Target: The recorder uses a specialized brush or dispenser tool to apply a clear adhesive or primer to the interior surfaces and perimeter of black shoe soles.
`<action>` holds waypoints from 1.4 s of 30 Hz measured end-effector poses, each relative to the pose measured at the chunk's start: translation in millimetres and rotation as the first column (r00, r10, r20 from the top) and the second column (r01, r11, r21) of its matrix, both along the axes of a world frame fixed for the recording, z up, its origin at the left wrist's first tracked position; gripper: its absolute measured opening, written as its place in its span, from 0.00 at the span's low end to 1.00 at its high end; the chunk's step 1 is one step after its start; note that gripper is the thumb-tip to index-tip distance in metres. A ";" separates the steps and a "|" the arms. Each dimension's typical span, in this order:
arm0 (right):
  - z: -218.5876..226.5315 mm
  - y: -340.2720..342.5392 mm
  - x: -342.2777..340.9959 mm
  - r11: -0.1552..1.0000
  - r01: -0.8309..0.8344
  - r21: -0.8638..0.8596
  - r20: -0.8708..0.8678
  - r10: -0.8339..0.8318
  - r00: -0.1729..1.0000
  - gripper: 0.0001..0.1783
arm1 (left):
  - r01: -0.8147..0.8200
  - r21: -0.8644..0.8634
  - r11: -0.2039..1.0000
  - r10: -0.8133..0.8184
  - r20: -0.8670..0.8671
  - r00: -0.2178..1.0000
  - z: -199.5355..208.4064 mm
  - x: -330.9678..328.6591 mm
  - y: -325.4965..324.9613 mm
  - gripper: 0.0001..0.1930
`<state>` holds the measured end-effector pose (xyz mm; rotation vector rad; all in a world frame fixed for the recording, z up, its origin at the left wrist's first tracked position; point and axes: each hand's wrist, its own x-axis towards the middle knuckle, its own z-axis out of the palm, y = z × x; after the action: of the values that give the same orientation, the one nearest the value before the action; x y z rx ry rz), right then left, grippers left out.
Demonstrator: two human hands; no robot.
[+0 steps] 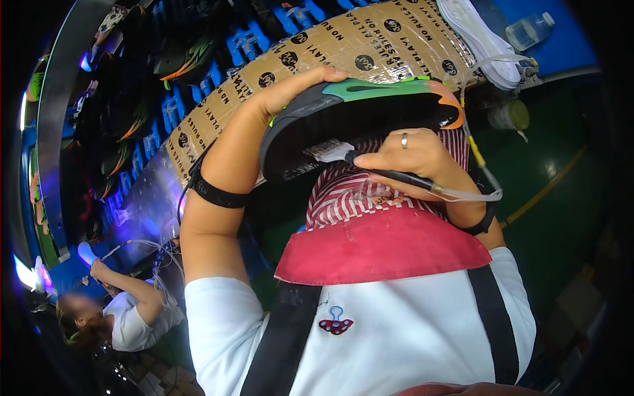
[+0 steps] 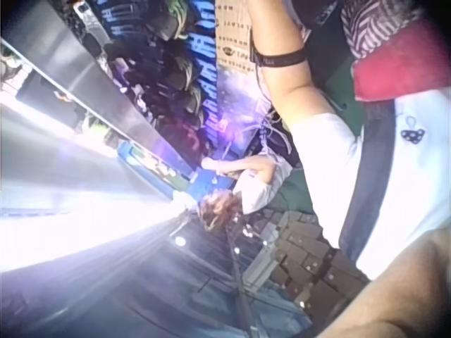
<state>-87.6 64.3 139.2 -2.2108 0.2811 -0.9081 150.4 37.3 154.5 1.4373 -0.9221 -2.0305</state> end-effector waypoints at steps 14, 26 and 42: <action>-11.0 6.6 -9.5 0.998 -0.059 -0.027 -0.070 0.057 0.996 0.13 | 0.040 0.004 0.999 -0.040 0.086 0.995 11.1 21.1 7.5 0.23; -2.3 11.4 -5.0 0.998 -0.014 0.059 -0.075 0.019 0.997 0.14 | -0.075 0.030 0.997 0.071 0.114 0.991 10.5 37.6 17.8 0.25; -10.4 -21.4 -7.6 0.595 0.308 0.742 -0.014 -0.445 0.895 0.09 | -0.462 0.143 0.875 0.483 -0.254 0.838 -37.8 4.8 61.5 0.28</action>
<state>-95.2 42.9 128.8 -1.3146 0.8992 -0.9760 155.3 98.8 116.7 1.2164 -0.3244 -1.8339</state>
